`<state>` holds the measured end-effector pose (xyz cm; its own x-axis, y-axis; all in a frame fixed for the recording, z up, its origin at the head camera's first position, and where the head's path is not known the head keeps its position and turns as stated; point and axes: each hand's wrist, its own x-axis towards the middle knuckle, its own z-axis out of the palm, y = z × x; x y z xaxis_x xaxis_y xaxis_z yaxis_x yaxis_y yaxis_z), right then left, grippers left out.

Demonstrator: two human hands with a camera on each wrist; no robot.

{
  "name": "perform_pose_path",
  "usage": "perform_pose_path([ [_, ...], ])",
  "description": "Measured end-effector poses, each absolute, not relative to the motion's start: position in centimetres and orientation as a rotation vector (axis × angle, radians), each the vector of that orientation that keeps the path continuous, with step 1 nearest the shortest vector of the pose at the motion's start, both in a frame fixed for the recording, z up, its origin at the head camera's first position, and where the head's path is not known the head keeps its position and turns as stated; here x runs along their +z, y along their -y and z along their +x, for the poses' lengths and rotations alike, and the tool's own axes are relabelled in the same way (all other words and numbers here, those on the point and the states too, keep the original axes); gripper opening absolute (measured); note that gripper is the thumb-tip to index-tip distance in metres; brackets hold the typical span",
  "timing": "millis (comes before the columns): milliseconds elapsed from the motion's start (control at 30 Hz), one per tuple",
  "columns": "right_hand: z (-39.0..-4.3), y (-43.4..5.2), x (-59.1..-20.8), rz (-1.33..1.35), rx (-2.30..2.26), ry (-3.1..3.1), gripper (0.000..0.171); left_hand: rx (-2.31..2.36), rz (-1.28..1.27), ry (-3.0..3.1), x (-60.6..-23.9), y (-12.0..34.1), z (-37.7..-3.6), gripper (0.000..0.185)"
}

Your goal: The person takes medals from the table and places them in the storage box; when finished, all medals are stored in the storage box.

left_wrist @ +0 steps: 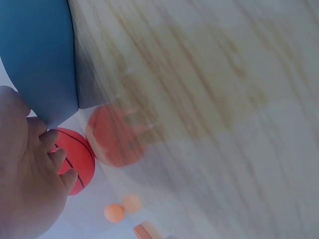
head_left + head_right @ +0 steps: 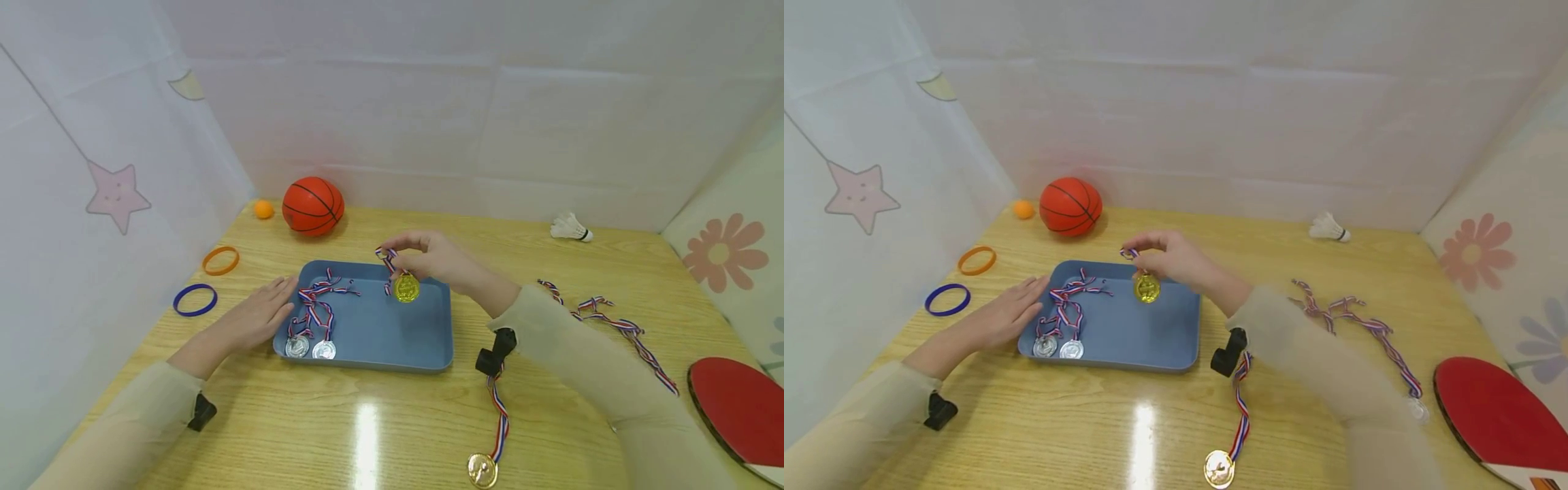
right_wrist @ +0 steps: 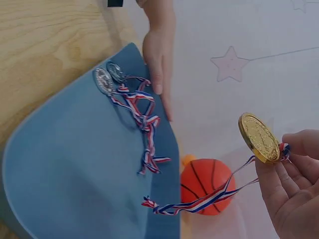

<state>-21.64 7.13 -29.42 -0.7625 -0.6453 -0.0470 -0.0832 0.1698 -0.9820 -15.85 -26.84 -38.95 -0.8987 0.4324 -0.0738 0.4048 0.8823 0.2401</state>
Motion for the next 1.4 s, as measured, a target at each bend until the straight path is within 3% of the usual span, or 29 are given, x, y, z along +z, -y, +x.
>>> perform_pose_path([
  [433, -19.2, -1.4, -36.6, -0.751, -1.373, -2.061, 0.05, 0.333, 0.661, -2.928, -39.0, 26.9, -15.6, 0.054],
  [700, -18.1, -0.2, -39.5, -0.738, -1.401, -2.013, 0.05, 0.339, 0.673, -2.936, -38.9, 26.8, -15.6, 0.054],
  [1400, -18.1, 0.1, -39.4, -0.768, -1.227, -2.084, 0.037, 0.322, 0.656, -2.925, -38.6, 26.6, -15.5, 0.054],
])
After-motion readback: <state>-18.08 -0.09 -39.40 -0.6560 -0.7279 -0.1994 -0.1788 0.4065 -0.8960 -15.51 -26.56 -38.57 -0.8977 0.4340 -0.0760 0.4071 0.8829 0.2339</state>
